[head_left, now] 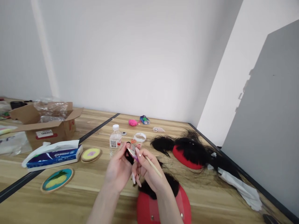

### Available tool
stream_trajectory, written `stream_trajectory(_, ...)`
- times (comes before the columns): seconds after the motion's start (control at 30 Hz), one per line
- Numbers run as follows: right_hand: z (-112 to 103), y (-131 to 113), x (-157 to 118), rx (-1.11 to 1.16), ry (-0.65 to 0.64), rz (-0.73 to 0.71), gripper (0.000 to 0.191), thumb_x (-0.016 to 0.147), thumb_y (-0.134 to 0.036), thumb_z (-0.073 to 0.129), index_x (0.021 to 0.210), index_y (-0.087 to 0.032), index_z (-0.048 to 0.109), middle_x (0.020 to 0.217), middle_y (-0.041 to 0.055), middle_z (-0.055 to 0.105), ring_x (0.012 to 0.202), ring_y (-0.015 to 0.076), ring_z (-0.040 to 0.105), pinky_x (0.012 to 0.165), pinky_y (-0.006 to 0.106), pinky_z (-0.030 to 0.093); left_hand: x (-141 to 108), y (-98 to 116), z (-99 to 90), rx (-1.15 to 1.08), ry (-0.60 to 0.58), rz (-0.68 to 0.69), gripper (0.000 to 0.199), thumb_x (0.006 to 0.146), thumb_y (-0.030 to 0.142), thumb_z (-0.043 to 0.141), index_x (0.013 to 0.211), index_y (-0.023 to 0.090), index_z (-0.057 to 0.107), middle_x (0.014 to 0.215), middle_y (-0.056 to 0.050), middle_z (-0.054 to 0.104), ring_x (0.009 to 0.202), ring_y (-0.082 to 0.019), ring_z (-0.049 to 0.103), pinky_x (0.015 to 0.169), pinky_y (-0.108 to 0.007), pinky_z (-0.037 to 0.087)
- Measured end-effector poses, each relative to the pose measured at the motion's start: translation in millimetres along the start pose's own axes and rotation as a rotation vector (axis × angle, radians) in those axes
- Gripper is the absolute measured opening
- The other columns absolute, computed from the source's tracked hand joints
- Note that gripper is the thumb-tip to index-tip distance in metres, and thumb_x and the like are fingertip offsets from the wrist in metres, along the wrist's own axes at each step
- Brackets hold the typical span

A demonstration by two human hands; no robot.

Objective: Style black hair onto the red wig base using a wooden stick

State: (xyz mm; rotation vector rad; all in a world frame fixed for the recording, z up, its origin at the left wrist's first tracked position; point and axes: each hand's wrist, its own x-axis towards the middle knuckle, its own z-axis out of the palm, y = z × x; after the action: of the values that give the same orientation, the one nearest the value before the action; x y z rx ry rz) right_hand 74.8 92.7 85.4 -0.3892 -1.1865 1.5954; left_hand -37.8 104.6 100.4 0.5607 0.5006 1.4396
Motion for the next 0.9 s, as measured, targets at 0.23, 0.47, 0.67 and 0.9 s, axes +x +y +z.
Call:
stream_trajectory(0.23, -1, 3, 3, 0.156, 0.064, -0.040, 0.030, 0.080, -0.043, 0.071, 0.082, -0.017, 0.058, 0.074, 0.0032, 0.068, 0.055, 0.0120, 0.065, 0.052, 0.023, 0.052, -6, 2, 4.5, 0.010, -0.045, -0.022, 0.017, 0.089, 0.026, 0.051, 0.074, 0.021, 0.055, 0.066, 0.001, 0.054, 0.043, -0.009, 0.045, 0.030, -0.019, 0.035)
stream_trajectory(0.47, -14, -19, -10, -0.055, 0.030, -0.030, 0.030, 0.079, -0.041, 0.072, 0.075, -0.015, 0.058, 0.072, 0.0028, 0.066, 0.061, 0.0131, 0.066, 0.057, 0.024, 0.054, -9, 25, -2.6, -0.042, -0.039, 0.162, 0.028, 0.092, 0.016, 0.046, 0.064, 0.014, 0.053, 0.058, 0.001, 0.045, 0.072, -0.014, 0.063, 0.069, -0.024, 0.057)
stream_trajectory(0.67, -37, -36, -21, -0.316, 0.247, -0.057, 0.038, 0.076, -0.051, 0.071, 0.074, -0.015, 0.057, 0.071, 0.0023, 0.066, 0.056, 0.0119, 0.064, 0.052, 0.022, 0.052, -8, 54, -22.6, -0.094, -0.058, 0.297, 0.036, 0.095, 0.010, 0.034, 0.064, 0.011, 0.052, 0.055, 0.003, 0.040, 0.046, -0.005, 0.045, 0.049, -0.016, 0.049)
stream_trajectory(0.9, -43, -50, -34, -0.414, 0.325, -0.126, 0.033, 0.083, -0.047, 0.066, 0.078, -0.015, 0.058, 0.065, 0.0008, 0.065, 0.048, 0.0064, 0.054, 0.040, 0.014, 0.038, -13, 51, -19.5, -0.059, -0.088, 0.268, 0.035, 0.094, 0.013, 0.036, 0.063, 0.014, 0.052, 0.055, 0.002, 0.043, 0.061, -0.012, 0.058, 0.080, -0.033, 0.059)
